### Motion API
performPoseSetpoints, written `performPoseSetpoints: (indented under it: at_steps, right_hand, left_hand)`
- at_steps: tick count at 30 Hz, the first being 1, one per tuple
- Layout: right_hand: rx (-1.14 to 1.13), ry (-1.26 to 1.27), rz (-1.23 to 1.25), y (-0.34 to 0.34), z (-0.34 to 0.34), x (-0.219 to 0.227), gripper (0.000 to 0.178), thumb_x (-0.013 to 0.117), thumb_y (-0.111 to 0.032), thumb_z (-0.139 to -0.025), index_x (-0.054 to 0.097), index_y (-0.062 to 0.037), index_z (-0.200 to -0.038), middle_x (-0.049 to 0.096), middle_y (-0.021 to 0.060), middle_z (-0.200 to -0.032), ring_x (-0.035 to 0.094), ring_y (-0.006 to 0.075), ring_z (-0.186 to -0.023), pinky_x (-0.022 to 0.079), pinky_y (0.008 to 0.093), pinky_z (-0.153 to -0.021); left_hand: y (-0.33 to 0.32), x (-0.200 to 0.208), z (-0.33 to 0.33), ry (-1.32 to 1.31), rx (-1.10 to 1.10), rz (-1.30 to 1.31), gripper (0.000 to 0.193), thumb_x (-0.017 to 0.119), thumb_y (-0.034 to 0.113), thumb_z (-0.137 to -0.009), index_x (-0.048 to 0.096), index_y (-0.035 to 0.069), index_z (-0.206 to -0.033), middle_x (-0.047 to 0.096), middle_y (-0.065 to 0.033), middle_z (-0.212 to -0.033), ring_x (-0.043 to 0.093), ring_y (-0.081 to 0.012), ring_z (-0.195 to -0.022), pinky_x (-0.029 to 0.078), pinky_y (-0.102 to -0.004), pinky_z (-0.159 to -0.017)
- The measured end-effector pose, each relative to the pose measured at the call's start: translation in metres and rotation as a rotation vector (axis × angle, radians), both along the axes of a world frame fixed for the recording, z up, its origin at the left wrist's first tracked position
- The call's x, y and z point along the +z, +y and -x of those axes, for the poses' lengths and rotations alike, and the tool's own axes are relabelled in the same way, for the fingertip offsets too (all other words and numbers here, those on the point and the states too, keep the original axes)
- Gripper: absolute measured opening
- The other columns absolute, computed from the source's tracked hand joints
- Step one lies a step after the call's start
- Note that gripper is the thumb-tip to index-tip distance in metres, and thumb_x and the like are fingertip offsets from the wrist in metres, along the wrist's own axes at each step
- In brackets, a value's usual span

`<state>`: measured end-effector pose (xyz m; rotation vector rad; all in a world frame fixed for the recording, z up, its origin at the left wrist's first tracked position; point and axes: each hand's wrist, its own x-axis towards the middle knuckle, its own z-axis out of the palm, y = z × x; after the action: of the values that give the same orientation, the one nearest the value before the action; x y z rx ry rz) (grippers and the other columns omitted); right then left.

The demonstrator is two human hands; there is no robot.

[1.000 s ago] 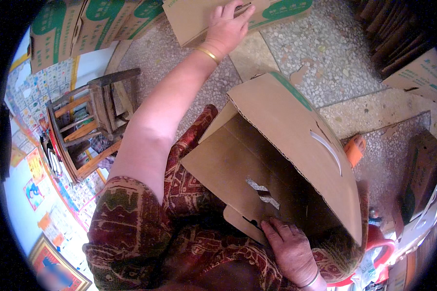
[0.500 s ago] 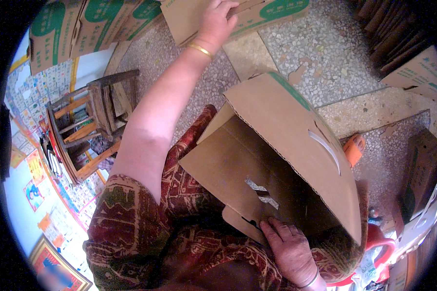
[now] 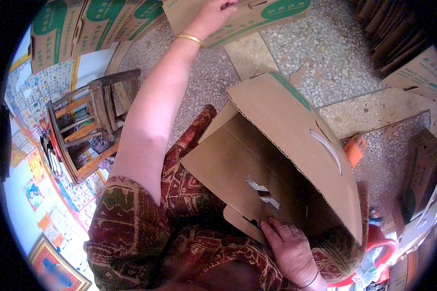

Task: The person sits on the floor and assembles a cardboard box. They use scissors to cut tape, fold the box flaps, and insert a plastic handle into the designated slots on the box sides.

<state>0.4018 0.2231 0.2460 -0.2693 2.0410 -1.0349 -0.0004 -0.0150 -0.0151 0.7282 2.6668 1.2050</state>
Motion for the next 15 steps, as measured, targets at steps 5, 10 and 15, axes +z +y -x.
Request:
performPoseSetpoints:
  at_steps: [5, 10, 15]
  right_hand:
    - [0.000, -0.003, 0.003, 0.000, -0.001, -0.001, 0.045, 0.055, -0.008, -0.078, 0.059, -0.0065, -0.123, 0.059, 0.0164, -0.118, 0.060, 0.0315, -0.097, 0.050, 0.0392, -0.085]
    - [-0.032, -0.019, -0.003, -0.001, 0.003, 0.003, 0.041, 0.057, -0.005, -0.077, 0.061, -0.0051, -0.118, 0.061, 0.0159, -0.115, 0.061, 0.0321, -0.099, 0.050, 0.0386, -0.088]
    - [-0.043, -0.008, 0.007, 0.000, 0.001, 0.002, 0.041, 0.058, -0.005, -0.076, 0.062, -0.0046, -0.117, 0.061, 0.0160, -0.116, 0.062, 0.0322, -0.098, 0.050, 0.0383, -0.087]
  left_hand:
    - [0.003, 0.006, -0.002, -0.075, -0.021, -0.009, 0.014, 0.064, 0.009, -0.082, 0.064, 0.003, -0.095, 0.060, -0.0114, -0.091, 0.061, -0.0267, -0.084, 0.050, -0.0346, -0.077]
    - [0.005, 0.002, -0.007, 0.180, 0.031, 0.004, 0.010, 0.065, 0.007, -0.080, 0.061, 0.004, -0.089, 0.059, -0.0135, -0.087, 0.061, -0.0280, -0.077, 0.051, -0.0361, -0.071]
    - [0.013, 0.010, -0.014, 0.301, 0.090, 0.203, 0.012, 0.064, 0.012, -0.078, 0.058, 0.005, -0.085, 0.060, -0.0156, -0.088, 0.061, -0.0324, -0.079, 0.051, -0.0400, -0.070]
